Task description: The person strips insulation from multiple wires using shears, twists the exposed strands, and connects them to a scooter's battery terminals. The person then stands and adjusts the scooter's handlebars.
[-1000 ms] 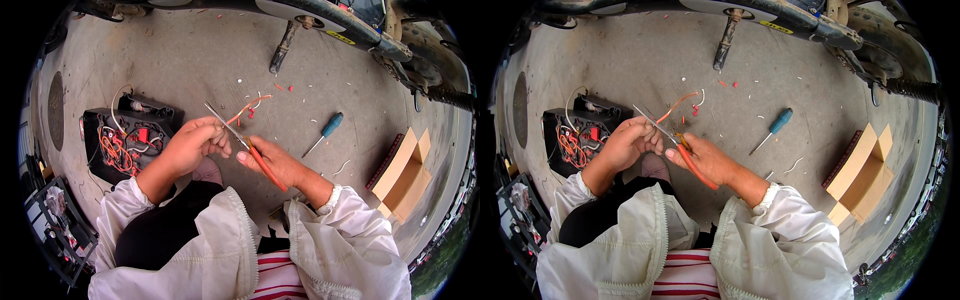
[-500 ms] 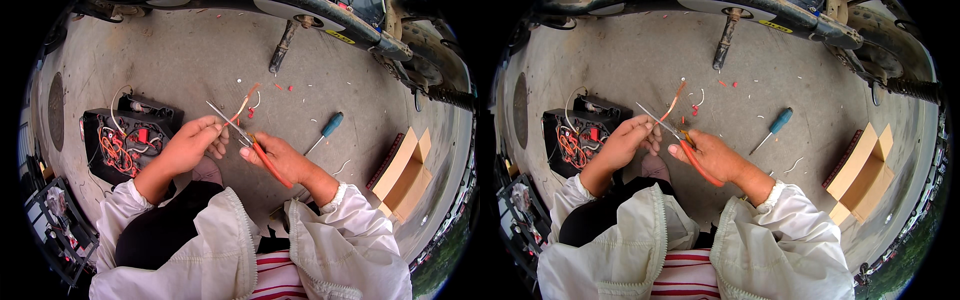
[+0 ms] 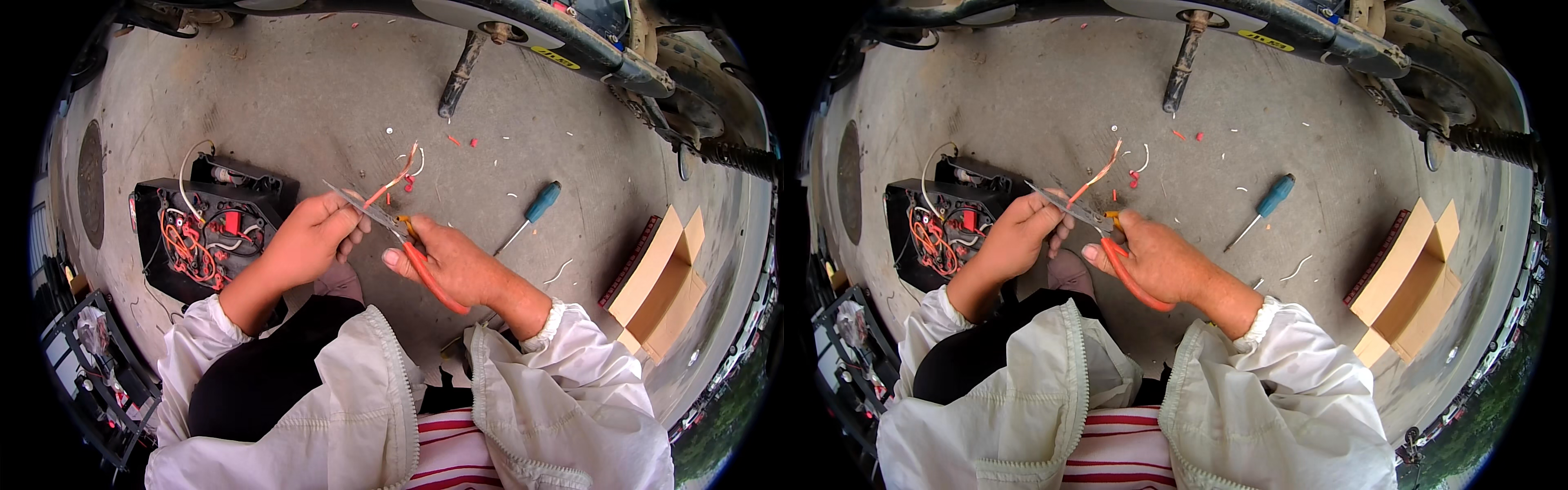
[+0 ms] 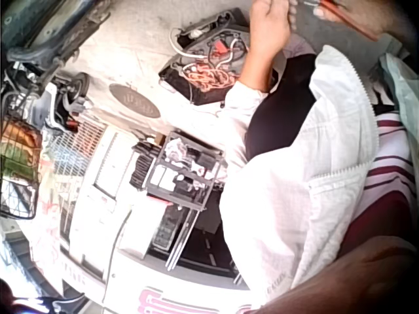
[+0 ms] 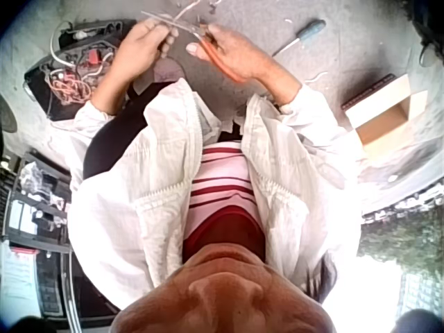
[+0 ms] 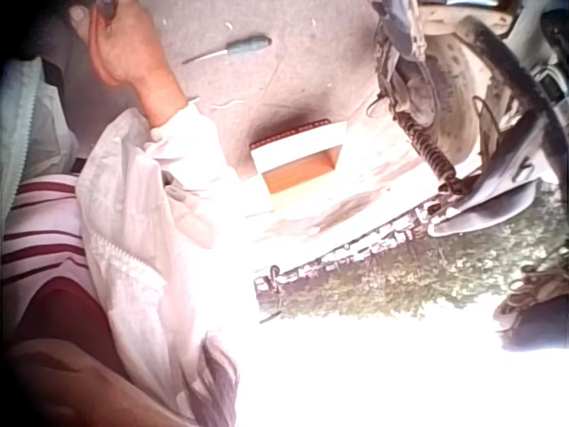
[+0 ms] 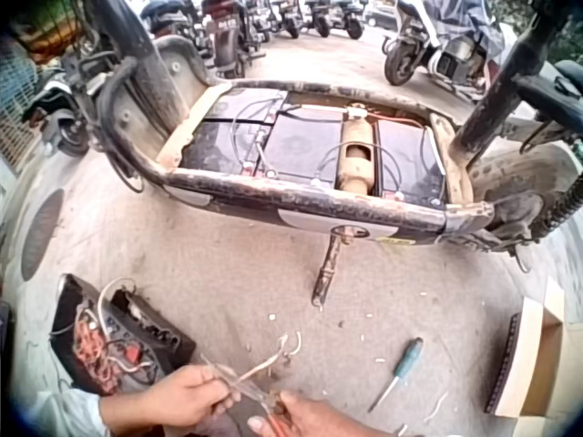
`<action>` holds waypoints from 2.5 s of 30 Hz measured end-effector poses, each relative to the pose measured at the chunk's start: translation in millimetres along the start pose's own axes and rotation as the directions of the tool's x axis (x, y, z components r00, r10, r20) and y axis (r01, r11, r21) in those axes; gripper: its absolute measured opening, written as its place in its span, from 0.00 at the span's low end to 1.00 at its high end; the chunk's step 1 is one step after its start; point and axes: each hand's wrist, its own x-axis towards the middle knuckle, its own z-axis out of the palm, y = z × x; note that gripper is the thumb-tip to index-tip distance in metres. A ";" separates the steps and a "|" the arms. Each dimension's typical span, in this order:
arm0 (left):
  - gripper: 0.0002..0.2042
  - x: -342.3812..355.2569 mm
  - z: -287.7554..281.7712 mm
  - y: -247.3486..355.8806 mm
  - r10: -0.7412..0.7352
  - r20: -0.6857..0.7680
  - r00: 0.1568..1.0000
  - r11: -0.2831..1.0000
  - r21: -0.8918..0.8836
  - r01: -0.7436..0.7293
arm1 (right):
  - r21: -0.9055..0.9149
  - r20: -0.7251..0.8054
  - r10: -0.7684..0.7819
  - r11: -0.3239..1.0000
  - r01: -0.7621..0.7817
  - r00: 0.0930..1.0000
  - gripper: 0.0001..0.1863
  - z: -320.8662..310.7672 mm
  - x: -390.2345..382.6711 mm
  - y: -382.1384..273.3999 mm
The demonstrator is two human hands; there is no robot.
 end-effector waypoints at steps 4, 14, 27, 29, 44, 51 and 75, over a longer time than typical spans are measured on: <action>0.11 1.5 -2.9 -8.6 0.052 0.052 0.997 0.999 -0.003 -0.052 | -0.017 -0.037 0.009 1.000 -0.009 0.999 0.34 1.9 0.4 -2.9; 0.22 5.5 6.1 -7.3 0.412 -0.090 0.907 0.757 0.587 -0.286 | 0.092 -0.083 0.005 0.996 0.002 0.997 0.36 10.1 6.0 -0.9; 0.15 5.0 2.2 -4.2 0.520 -0.083 0.850 0.690 0.627 -0.362 | 0.204 -0.150 0.002 0.979 0.029 0.989 0.32 19.7 8.4 -9.5; 0.18 5.5 5.6 -2.6 0.548 -0.112 0.829 0.703 0.599 -0.384 | 0.200 -0.151 0.009 0.980 0.021 0.989 0.31 18.9 7.3 -13.3; 0.20 7.0 3.5 -0.2 0.701 -0.094 0.707 0.583 0.648 -0.491 | 0.190 -0.226 -0.004 0.981 0.048 0.974 0.32 28.3 5.9 -20.6; 0.20 7.2 3.9 0.4 0.727 -0.100 0.679 0.569 0.641 -0.515 | 0.226 -0.273 0.019 0.973 0.045 0.962 0.29 34.1 5.7 -22.5; 0.07 6.8 -3.4 20.7 0.213 0.005 0.977 0.918 0.340 -0.202 | -0.123 -0.302 -0.175 0.982 0.144 0.937 0.30 -1.1 7.5 -3.8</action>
